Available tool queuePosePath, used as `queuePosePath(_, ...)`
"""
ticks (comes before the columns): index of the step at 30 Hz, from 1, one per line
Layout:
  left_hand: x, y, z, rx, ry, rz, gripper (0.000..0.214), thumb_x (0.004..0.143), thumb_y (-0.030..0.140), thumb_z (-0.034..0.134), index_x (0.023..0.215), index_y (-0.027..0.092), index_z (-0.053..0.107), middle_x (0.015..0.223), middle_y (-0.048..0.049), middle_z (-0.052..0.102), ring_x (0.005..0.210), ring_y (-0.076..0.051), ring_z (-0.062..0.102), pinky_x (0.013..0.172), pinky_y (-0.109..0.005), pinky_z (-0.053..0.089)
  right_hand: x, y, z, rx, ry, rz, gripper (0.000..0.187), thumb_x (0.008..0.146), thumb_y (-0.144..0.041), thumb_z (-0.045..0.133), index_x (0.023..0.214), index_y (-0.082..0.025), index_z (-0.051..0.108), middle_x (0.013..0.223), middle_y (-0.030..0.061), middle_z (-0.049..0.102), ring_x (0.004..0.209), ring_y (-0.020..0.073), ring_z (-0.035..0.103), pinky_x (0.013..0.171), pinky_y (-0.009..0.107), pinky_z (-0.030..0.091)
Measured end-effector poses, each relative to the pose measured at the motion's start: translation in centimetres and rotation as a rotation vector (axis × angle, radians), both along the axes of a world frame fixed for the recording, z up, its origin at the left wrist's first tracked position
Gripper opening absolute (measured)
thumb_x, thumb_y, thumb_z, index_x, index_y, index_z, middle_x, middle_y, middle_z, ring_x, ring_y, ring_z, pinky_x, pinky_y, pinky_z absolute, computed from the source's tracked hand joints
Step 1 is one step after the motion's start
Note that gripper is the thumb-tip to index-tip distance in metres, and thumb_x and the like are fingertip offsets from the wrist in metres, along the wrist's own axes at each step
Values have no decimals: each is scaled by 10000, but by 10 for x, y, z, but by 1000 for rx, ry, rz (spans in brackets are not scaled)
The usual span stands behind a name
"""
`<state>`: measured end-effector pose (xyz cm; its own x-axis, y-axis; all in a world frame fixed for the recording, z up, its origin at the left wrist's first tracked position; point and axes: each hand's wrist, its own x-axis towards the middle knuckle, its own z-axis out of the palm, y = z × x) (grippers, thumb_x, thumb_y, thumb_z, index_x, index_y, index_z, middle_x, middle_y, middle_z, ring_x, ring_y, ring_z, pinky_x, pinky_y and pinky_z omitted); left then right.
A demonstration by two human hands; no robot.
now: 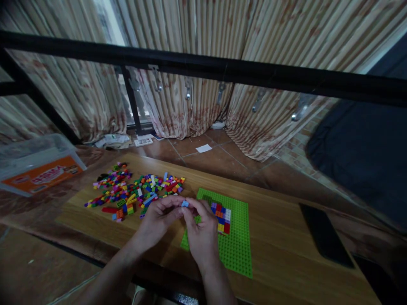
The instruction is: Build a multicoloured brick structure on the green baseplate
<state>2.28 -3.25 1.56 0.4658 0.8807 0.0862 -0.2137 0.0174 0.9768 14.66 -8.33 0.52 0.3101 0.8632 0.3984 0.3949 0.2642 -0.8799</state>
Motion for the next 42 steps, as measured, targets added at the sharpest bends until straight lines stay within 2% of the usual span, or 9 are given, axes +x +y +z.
queuePosePath(3,9,-5,-9,4,40,14,253,808,253,656,1040,154,674,938,-66,703,821,-167,628,777,-289,503,17,-6,-1,-18,-8,-49,183,861,-316,609,1004,-252,702,949,28,700,878,169,645,771,297,512)
queuePosePath(7,19,-11,-18,29,236,85,351,813,255,615,1150,155,634,1065,-88,676,909,-192,620,803,-307,496,60,-16,-5,-93,116,-271,277,810,-414,645,1000,-222,709,983,53,719,867,191,662,765,328,526)
queuePosePath(9,23,-13,-20,36,345,80,382,822,267,592,1188,159,616,1126,-95,659,920,-196,617,792,-309,495,84,-21,-8,-129,185,-379,327,775,-442,667,987,-197,712,973,71,731,864,211,673,794,364,530)
queuePosePath(11,27,-17,-20,50,428,51,415,837,302,573,1226,160,593,1160,-101,645,943,-204,616,792,-313,493,102,-24,-13,-171,203,-416,335,746,-453,687,947,-188,721,943,75,738,860,221,675,818,388,523)
queuePosePath(14,35,-22,-20,71,493,-2,465,861,358,547,1281,160,557,1181,-111,633,997,-220,611,811,-322,493,115,-24,-22,-208,181,-336,313,718,-445,709,911,-200,739,956,70,734,890,229,664,851,410,506)
queuePosePath(18,44,-27,-23,91,524,-53,485,874,352,527,1324,172,527,1199,-116,625,1027,-232,608,828,-335,493,115,-19,-30,-268,154,-221,289,701,-437,726,894,-225,757,1007,66,713,964,235,642,902,429,482)
queuePosePath(25,50,-27,-25,169,513,-118,487,878,314,522,1348,190,500,1271,-106,595,1024,-227,607,824,-338,503,118,-13,-38,-309,166,-169,307,691,-453,739,911,-239,760,1080,62,670,1029,237,610,953,448,456)
queuePosePath(38,51,-30,-18,231,552,-147,460,879,267,504,1336,214,513,1266,-89,605,1035,-220,606,919,-366,478,117,-12,-40,-335,126,-130,328,715,-477,711,920,-225,751,1025,63,699,965,241,637,893,438,503)
queuePosePath(42,51,-31,-17,244,550,-128,489,859,243,520,1347,224,508,1308,-87,586,1105,-230,587,928,-354,481,118,-12,-38,-366,110,-130,368,719,-498,699,950,-216,745,1005,74,718,915,251,659,844,436,525)
